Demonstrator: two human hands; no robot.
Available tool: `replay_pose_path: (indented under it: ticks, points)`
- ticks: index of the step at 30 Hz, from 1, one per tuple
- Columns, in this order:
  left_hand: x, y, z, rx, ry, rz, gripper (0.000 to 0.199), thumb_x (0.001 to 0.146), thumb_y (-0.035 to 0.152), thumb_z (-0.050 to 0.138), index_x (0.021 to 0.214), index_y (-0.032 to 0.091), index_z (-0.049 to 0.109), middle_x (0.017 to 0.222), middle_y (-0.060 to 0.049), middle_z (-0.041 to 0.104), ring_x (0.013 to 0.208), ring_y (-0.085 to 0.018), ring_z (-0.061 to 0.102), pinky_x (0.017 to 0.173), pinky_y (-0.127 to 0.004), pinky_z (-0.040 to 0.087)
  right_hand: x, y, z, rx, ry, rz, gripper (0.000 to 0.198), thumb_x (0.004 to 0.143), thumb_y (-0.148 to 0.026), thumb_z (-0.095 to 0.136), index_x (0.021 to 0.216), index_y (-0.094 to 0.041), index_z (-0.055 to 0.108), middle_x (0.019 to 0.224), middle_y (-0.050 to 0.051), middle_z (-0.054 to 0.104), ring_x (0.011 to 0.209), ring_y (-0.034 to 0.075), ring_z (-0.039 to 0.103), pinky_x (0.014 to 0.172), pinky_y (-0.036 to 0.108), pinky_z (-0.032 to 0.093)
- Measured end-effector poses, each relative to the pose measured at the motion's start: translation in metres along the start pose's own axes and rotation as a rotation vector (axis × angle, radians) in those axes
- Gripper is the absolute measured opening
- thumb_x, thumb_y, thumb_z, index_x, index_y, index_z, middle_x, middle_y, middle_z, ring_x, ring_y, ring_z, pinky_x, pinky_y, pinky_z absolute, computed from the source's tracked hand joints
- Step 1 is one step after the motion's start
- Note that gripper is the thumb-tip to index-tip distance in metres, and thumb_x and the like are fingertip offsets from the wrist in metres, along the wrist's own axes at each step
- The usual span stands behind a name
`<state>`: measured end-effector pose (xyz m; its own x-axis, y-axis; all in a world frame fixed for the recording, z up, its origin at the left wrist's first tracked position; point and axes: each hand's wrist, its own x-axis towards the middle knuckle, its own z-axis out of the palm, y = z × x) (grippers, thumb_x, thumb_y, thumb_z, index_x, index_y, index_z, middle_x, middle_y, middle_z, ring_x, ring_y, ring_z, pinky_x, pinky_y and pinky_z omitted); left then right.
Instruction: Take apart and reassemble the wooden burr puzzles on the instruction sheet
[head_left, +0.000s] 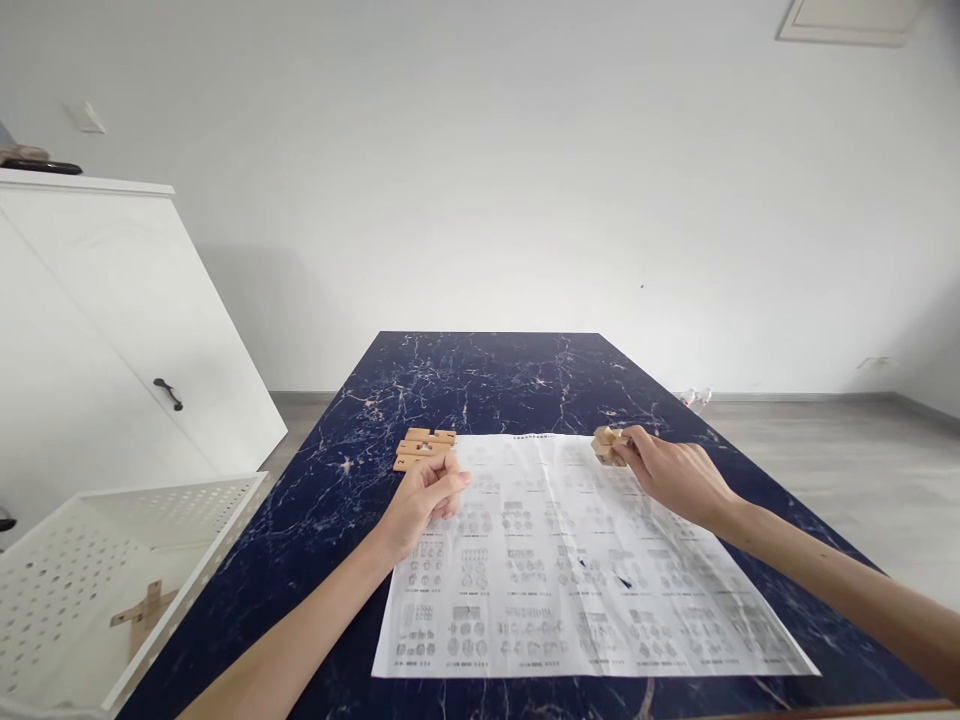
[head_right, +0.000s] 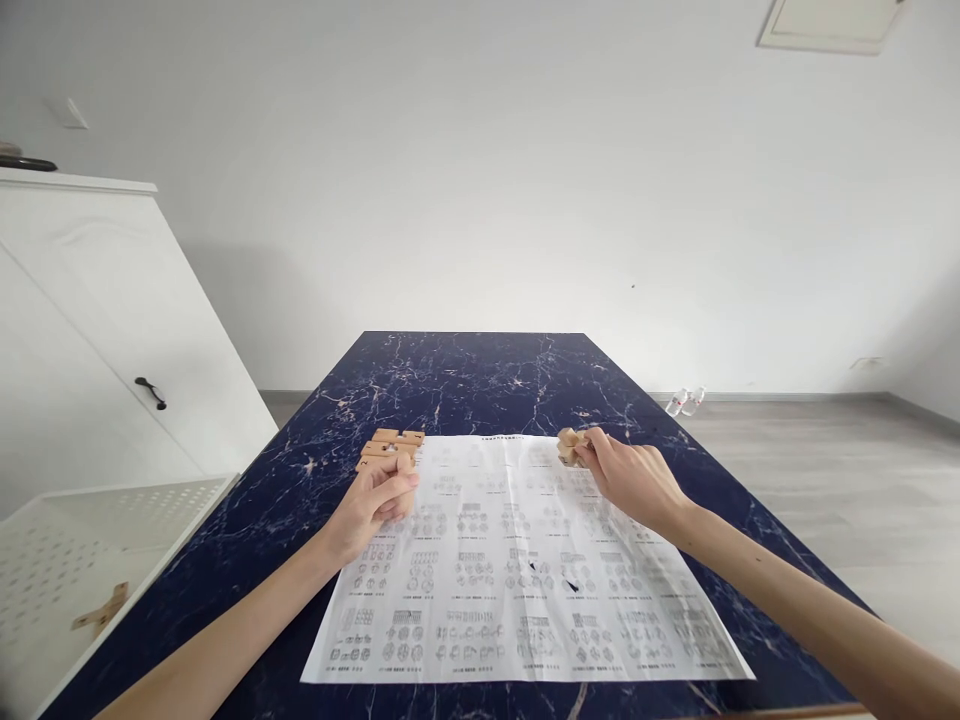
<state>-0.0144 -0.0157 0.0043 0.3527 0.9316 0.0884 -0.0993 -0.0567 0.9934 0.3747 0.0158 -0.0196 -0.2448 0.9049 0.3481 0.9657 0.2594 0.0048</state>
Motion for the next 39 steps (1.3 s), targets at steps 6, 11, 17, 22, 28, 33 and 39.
replay_pose_path:
  ticks: [6, 11, 17, 22, 28, 33, 39]
  points:
    - [-0.005, 0.001, 0.011, 0.196, -0.025, 0.107, 0.029, 0.092, 0.044, 0.077, 0.099, 0.020, 0.061, 0.100, -0.005, 0.067, 0.092, -0.019, 0.063, 0.084, -0.032, 0.050, 0.004, -0.044, -0.009, 0.085, 0.125, -0.210, 0.035, 0.115, -0.040, 0.031, 0.111, -0.018, 0.059, 0.068, 0.005, 0.074, 0.046, 0.020, 0.063, 0.050, 0.028, 0.024]
    - [-0.011, 0.000, 0.022, 0.498, -0.070, 0.202, 0.083, 0.082, 0.048, 0.089, 0.152, 0.031, 0.048, 0.157, -0.015, 0.052, 0.137, -0.034, 0.055, 0.116, -0.054, 0.044, -0.002, -0.096, -0.013, 0.203, 0.185, -0.444, 0.027, 0.116, -0.036, 0.037, 0.118, -0.018, 0.057, 0.075, 0.004, 0.076, 0.055, 0.018, 0.068, 0.052, 0.028, 0.032]
    - [-0.012, -0.001, 0.025, 0.483, -0.108, 0.203, 0.100, 0.070, 0.048, 0.099, 0.155, 0.034, 0.049, 0.164, -0.013, 0.051, 0.146, -0.039, 0.053, 0.122, -0.060, 0.043, -0.002, -0.133, -0.009, 0.385, 0.317, -0.598, 0.018, 0.116, -0.028, 0.041, 0.125, -0.016, 0.051, 0.070, -0.001, 0.070, 0.045, 0.013, 0.054, 0.048, 0.027, 0.029]
    - [-0.010, 0.002, 0.023, 0.489, -0.038, 0.155, 0.069, 0.079, 0.041, 0.094, 0.140, 0.030, 0.064, 0.144, -0.009, 0.069, 0.136, -0.035, 0.063, 0.118, -0.054, 0.048, 0.006, -0.142, -0.002, 0.540, 0.295, -0.589, 0.020, 0.118, -0.029, 0.035, 0.127, -0.016, 0.049, 0.066, -0.003, 0.066, 0.045, 0.013, 0.052, 0.049, 0.026, 0.030]
    - [-0.007, 0.001, 0.021, 0.440, 0.089, 0.073, 0.076, 0.075, 0.045, 0.096, 0.141, 0.027, 0.063, 0.145, -0.012, 0.068, 0.137, -0.036, 0.062, 0.118, -0.054, 0.049, 0.011, -0.140, 0.007, 0.677, 0.095, -0.504, 0.021, 0.116, -0.029, 0.038, 0.127, -0.016, 0.051, 0.075, -0.001, 0.067, 0.050, 0.013, 0.053, 0.052, 0.027, 0.033]
    - [-0.006, -0.003, 0.021, 0.536, 0.127, 0.078, 0.080, 0.072, 0.046, 0.098, 0.142, 0.028, 0.063, 0.143, -0.012, 0.069, 0.131, -0.037, 0.066, 0.115, -0.054, 0.052, 0.012, -0.138, 0.006, 0.803, -0.055, -0.438, 0.019, 0.112, -0.028, 0.042, 0.115, -0.019, 0.058, 0.090, 0.003, 0.069, 0.057, 0.012, 0.054, 0.053, 0.027, 0.036]
    - [-0.006, -0.004, 0.024, 0.600, 0.142, 0.069, 0.079, 0.069, 0.045, 0.100, 0.138, 0.028, 0.065, 0.130, -0.009, 0.075, 0.119, -0.033, 0.071, 0.108, -0.049, 0.056, 0.008, -0.138, 0.004, 0.840, -0.029, -0.398, 0.022, 0.112, -0.027, 0.044, 0.113, -0.019, 0.064, 0.087, 0.003, 0.067, 0.060, 0.013, 0.056, 0.055, 0.028, 0.039]
